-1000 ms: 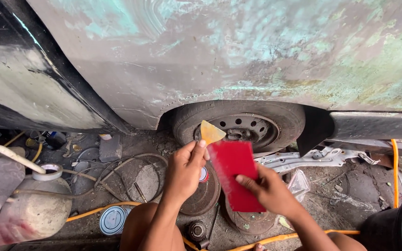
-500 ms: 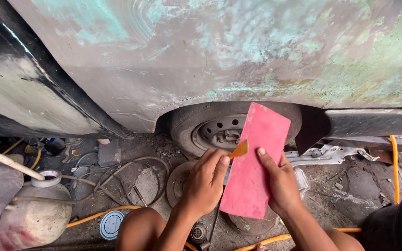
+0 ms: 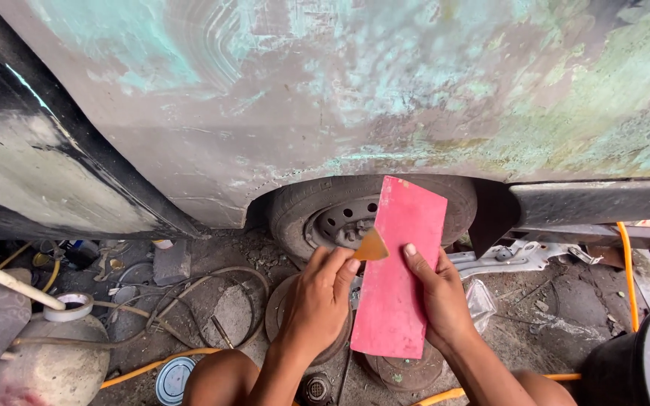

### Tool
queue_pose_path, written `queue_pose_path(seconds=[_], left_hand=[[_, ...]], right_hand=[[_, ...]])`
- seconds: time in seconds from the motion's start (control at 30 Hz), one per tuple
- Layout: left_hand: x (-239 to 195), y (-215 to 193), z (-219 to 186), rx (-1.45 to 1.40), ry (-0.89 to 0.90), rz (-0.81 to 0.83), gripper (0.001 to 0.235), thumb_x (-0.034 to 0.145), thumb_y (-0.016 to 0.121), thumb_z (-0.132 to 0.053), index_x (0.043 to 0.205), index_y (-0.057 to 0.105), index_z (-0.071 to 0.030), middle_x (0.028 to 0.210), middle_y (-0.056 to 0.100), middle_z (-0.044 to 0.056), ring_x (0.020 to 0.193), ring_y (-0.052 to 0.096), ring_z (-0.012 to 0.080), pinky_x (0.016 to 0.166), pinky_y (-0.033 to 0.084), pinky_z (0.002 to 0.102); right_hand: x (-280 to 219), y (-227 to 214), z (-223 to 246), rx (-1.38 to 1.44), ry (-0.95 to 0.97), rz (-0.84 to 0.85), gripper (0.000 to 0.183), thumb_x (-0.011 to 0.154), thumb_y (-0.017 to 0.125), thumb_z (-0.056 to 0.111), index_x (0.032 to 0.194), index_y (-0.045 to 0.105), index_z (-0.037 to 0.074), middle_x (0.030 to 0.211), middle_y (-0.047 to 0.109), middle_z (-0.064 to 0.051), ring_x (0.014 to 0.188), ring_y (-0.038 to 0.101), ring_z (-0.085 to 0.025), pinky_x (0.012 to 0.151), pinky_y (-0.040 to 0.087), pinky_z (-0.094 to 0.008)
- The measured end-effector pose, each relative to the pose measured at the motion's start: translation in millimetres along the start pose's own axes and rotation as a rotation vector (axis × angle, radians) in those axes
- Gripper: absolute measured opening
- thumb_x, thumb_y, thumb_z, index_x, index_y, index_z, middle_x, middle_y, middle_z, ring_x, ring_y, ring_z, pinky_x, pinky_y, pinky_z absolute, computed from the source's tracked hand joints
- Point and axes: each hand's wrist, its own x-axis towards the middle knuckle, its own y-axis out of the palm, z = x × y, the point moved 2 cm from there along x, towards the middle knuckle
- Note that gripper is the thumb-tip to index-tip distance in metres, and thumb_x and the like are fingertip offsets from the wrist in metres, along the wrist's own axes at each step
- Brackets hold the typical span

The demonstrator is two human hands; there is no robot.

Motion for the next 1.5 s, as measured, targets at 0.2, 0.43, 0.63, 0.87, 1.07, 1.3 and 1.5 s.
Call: queue_pose_path(seconds=[0.2,0.43,0.63,0.87,1.07,1.3,1.5], left_hand=[[0,-5,30,0.332,-0.276,0.265,0.035,0.108,0.041,-0.034,0.133,0.057,-0.017,0.101,0.055,0.008,0.057,0.063,0.0132,0.05,0.062,0.025],[-3,-2,32,0.288,-0.276,0.343,0.037,0.112,0.038,-0.035,0.116,0.062,-0.007,0.091,0.07,0.01,0.068,0.07,0.0224,0.057,0.062,0.035],[-2,-1,35,0.264,-0.216,0.288,0.025,0.109,0.051,-0.022,0.12,0.062,-0.003,0.074,0.072,0.005,0.052,0.067,0.0171,0.042,0.06,0.029],[1,-9,18,0.344,-0.148,0.271,0.033,0.11,0.05,-0.039,0.095,0.059,-0.011,0.075,0.073,0.01,0.064,0.071,0.0338,0.056,0.056,0.049],[-1,-4,2,0.283,-0.226,0.385,0.035,0.111,0.045,-0.044,0.101,0.06,-0.015,0.074,0.068,0.0,0.06,0.068,0.0174,0.054,0.059,0.034],[-3,4,-1,0.352,-0.152,0.295,0.04,0.109,0.047,-0.05,0.097,0.06,-0.014,0.085,0.072,0.016,0.077,0.067,0.0463,0.063,0.049,0.059],[-7,3,-5,0.34,-0.202,0.358,0.036,0.108,0.05,-0.048,0.102,0.062,-0.015,0.089,0.072,0.02,0.082,0.067,0.0494,0.069,0.049,0.062]], right_hand=[[4,-20,13,0.014,-0.028,0.193,0.059,0.08,0.075,0.03,0.133,0.058,0.01,0.095,0.07,-0.011,0.072,0.068,-0.025,0.067,0.062,-0.044],[-11,9,106,-0.857,-0.732,0.074,0.035,0.093,0.066,0.018,0.124,0.061,0.001,0.1,0.07,-0.011,0.081,0.065,-0.021,0.069,0.057,-0.035],[-34,89,205,-1.898,-1.88,0.003,0.04,0.106,0.066,-0.009,0.134,0.075,0.017,0.123,0.074,-0.016,0.09,0.07,-0.029,0.064,0.06,-0.035],[9,129,238,-2.01,-2.286,-0.609,0.047,0.101,0.067,0.017,0.146,0.071,0.033,0.117,0.066,0.001,0.091,0.067,-0.016,0.063,0.049,-0.027],[3,148,195,-1.574,-2.188,-0.302,0.031,0.106,0.061,-0.007,0.13,0.072,0.009,0.124,0.064,-0.016,0.114,0.061,-0.039,0.093,0.054,-0.05],[32,118,133,-1.732,-1.943,-0.268,0.042,0.098,0.062,-0.001,0.137,0.061,0.015,0.13,0.062,-0.015,0.12,0.063,-0.043,0.097,0.058,-0.062],[46,90,101,-2.092,-1.786,-0.175,0.064,0.086,0.059,0.007,0.146,0.05,0.026,0.136,0.056,-0.011,0.129,0.053,-0.038,0.108,0.042,-0.056]])
